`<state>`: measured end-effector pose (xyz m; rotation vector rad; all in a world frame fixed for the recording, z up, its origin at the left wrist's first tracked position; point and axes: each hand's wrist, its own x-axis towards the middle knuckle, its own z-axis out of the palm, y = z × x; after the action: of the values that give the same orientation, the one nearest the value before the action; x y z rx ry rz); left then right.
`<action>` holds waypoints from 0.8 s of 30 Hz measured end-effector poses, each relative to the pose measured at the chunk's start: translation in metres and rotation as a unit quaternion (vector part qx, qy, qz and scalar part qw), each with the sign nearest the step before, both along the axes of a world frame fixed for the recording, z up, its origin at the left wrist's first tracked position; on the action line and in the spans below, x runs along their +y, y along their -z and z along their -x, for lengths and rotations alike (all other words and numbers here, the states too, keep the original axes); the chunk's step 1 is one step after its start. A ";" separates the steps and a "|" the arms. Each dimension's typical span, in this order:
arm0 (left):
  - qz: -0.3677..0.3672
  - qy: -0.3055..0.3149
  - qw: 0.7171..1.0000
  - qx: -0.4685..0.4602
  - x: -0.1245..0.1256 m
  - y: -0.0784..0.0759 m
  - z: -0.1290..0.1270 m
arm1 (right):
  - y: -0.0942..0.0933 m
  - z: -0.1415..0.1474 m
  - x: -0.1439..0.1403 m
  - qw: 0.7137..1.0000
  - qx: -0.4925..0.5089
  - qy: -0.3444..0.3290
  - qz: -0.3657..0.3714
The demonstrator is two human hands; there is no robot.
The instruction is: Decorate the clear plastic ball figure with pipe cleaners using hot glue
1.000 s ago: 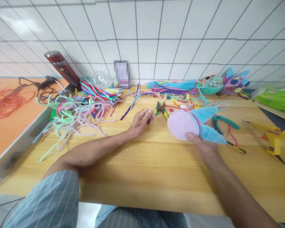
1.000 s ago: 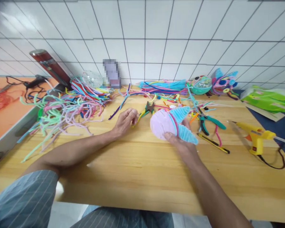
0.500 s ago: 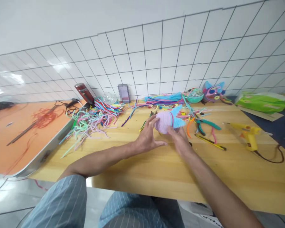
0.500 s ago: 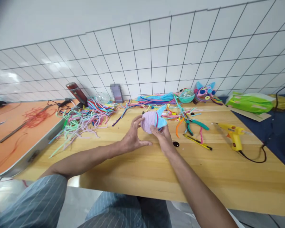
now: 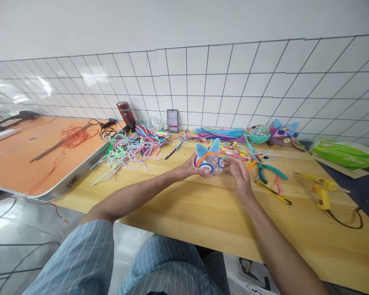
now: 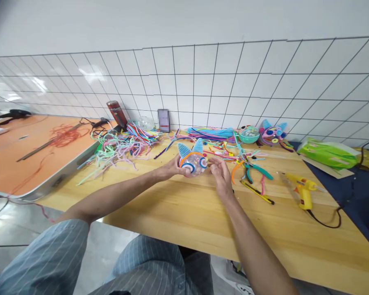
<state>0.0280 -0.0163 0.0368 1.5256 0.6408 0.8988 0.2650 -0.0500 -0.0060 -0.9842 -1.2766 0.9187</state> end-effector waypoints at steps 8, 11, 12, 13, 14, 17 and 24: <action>0.071 0.082 0.994 0.006 0.016 0.015 0.001 | 0.007 0.002 -0.003 0.991 -0.043 -0.088 0.092; 0.066 0.089 0.994 0.016 0.015 0.015 0.000 | 0.004 0.003 -0.006 0.979 -0.068 -0.139 0.130; 0.055 0.096 0.994 0.023 0.015 0.014 0.001 | 0.003 0.002 -0.007 0.977 -0.074 -0.146 0.138; 0.036 0.103 0.994 0.029 0.016 0.011 0.002 | 0.002 0.001 -0.008 0.976 -0.075 -0.148 0.142; 0.012 0.112 0.993 0.034 0.017 0.008 0.004 | 0.001 -0.001 -0.008 0.977 -0.069 -0.143 0.143; -0.092 0.079 0.984 0.128 0.027 0.001 0.015 | -0.001 -0.010 -0.005 0.990 -0.001 -0.078 0.119; -0.172 -0.090 0.834 0.517 0.056 0.022 0.029 | -0.024 -0.012 0.011 0.992 0.076 -0.017 0.103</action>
<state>-0.0013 0.0398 0.0149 2.2955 1.4697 0.2332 0.2773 -0.0389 0.0184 -1.0344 -1.0876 1.1476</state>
